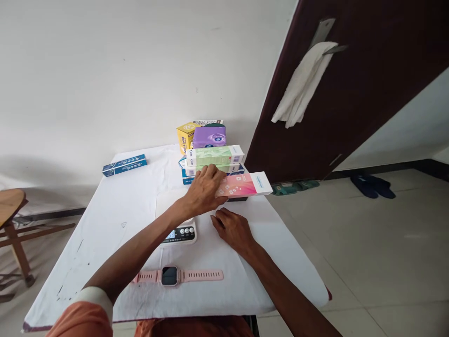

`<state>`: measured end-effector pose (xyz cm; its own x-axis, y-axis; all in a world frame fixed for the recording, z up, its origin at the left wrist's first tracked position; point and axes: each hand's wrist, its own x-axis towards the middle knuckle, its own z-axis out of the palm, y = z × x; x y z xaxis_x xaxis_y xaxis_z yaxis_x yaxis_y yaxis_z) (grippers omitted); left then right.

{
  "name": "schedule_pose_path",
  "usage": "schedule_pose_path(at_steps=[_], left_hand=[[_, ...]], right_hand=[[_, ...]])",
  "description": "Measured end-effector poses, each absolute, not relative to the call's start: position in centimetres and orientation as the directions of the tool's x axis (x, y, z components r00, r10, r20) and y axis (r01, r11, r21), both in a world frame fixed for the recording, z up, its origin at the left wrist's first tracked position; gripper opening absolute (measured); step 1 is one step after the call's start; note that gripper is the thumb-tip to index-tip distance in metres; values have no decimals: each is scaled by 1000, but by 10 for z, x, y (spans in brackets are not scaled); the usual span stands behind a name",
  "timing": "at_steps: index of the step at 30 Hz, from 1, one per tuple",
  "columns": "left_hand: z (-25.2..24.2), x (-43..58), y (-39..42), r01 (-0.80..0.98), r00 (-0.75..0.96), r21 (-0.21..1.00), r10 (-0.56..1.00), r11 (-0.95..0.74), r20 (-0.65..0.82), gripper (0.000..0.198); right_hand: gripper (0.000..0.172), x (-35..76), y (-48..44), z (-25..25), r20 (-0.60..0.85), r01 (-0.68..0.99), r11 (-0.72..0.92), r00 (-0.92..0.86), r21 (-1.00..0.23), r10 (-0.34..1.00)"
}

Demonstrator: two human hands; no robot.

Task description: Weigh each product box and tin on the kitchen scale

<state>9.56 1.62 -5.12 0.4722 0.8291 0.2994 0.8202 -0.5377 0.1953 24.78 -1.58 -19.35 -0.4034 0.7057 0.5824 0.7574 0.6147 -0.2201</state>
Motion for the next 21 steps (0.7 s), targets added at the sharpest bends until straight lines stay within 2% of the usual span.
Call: schedule_pose_path(at_steps=[4,11,21], left_hand=[[-32,35,-19,815,450,237,835,-529,317,53],[-56,-47,-58,891,292,322,947,-320,134,49],[-78,-64,-56,929,255,261,965,-262,60,53]], right_hand=[[35,249,-17,-189,610,723,652,-416,-228,675],[41,248,-16,-190,613,702,663,-411,-260,675],[41,248,-17,-186,623,691,665,-396,-282,675]])
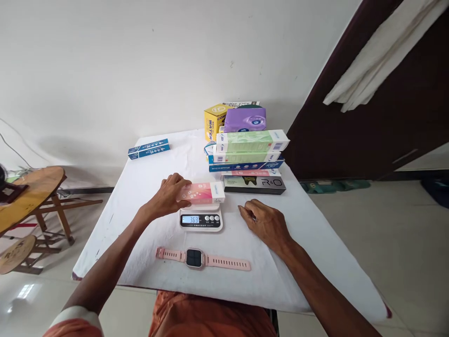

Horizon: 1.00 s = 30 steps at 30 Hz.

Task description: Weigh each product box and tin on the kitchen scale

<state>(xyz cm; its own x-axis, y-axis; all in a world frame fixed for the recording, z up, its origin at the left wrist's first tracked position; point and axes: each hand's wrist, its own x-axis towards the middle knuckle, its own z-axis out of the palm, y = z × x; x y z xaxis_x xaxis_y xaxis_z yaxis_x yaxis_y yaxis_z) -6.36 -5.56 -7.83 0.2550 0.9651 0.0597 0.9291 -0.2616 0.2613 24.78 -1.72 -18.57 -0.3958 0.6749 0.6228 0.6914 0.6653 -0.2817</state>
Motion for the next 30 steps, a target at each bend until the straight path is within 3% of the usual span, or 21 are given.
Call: schedule_pose_path(at_steps=[5,8,10,13,16,20,22,26,30], left_hand=[[-58,-71,-72,881,240,387,962,-273,130,80],[-39,-77,-83,816,175,500,949,-289,263,71],[-30,-79,-89,808,122,514,936,-287,331,62],[-30,-80,-89,808,101,507,919,-300,381,58],[-44,-73,-82,809,179,483,924,-334,338,58],[-71,-56,-66,902,274,294,946,-315,170,64],[-80,-51,-59,927,282,226,954,-298,99,58],[-80,-62,-53,921,278,262,958,-288,76,45],[-68,-112,-41,939,93,307,975,-153,201,47]], right_hand=[[41,247,-18,-186,607,691,658,-394,-300,691],[41,248,-18,-187,584,702,643,-395,-306,709],[41,248,-17,-188,578,706,639,-397,-305,713],[42,247,-17,-189,606,703,650,-391,-290,693],[43,247,-16,-189,638,691,672,-395,-268,661],[42,248,-17,-190,650,688,686,-412,-237,638],[42,250,-17,-190,647,687,690,-423,-228,635],[42,251,-16,-191,664,679,709,-443,-191,603],[44,250,-16,-189,688,684,713,-442,-156,575]])
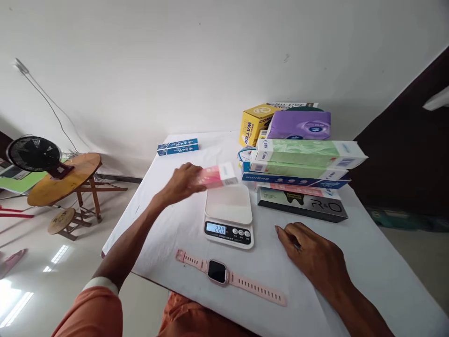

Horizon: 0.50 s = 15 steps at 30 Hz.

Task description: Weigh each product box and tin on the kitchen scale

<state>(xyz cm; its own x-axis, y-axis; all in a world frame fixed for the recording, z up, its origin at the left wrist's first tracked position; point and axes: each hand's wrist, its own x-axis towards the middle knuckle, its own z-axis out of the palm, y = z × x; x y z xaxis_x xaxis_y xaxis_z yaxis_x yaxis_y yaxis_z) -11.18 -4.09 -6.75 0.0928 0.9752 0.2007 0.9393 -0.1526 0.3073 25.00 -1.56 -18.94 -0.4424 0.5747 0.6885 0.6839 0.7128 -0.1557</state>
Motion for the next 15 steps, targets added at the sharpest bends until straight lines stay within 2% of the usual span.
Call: schedule_pose_path(at_steps=[2,7,10,15], left_hand=[[-66,-147,-25,965,-19,259,976,-38,215,46],[-83,-222,29,966,-249,102,964,239,90,45],[-93,-241,51,958,-284,43,957,282,59,46],[-97,-244,63,969,-247,10,966,247,79,41]], right_hand=[[43,249,-15,-188,690,689,708,-436,-158,578],[44,249,-13,-187,697,685,707,-421,-175,581],[44,249,-11,-188,712,684,709,-412,-170,569],[42,249,-11,-187,707,704,693,-409,-158,577]])
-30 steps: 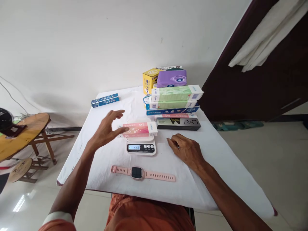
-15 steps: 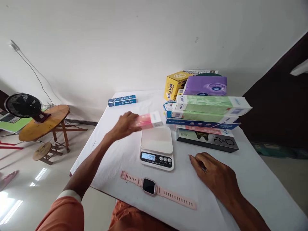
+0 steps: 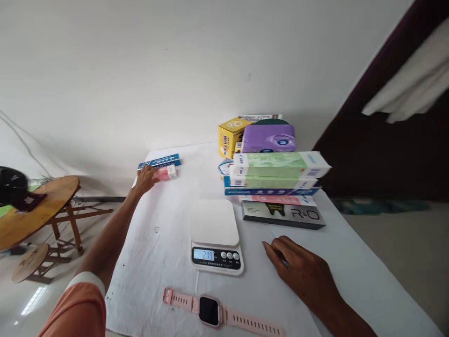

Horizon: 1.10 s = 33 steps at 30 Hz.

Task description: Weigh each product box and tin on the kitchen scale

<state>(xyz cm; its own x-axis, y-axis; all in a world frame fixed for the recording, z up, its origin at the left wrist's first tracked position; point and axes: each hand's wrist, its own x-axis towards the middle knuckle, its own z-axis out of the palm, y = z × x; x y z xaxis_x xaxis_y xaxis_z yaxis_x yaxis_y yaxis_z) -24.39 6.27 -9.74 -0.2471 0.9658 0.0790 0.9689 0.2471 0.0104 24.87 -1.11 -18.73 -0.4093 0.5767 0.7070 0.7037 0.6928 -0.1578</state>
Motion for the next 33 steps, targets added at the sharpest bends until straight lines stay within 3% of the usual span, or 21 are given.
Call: schedule_pose_path(at_steps=[4,7,12,16,19,24,30,33], left_hand=[[-101,-240,66,969,-239,-26,956,246,169,38],[-96,-221,72,980,-195,13,946,198,260,42],[-63,-126,84,956,113,195,887,-220,447,45],[-38,-30,95,872,350,162,819,-462,455,61],[-33,18,102,871,409,104,826,-480,389,64],[-36,43,110,909,369,63,867,-411,336,59],[-25,30,99,822,331,346,873,-453,357,54],[-17,7,63,792,298,403,866,-459,401,53]], right_hand=[[40,248,-12,-186,693,713,683,-413,-158,591],[39,248,-13,-187,685,723,672,-408,-162,603],[38,247,-15,-190,676,727,665,-404,-171,616],[36,247,-15,-190,679,725,670,-411,-161,608],[33,246,-16,-190,676,727,670,-420,-149,606],[28,245,-16,-193,644,743,651,-423,-154,637],[25,244,-14,-194,585,757,631,-439,-168,682],[28,244,-13,-194,564,760,618,-426,-202,708]])
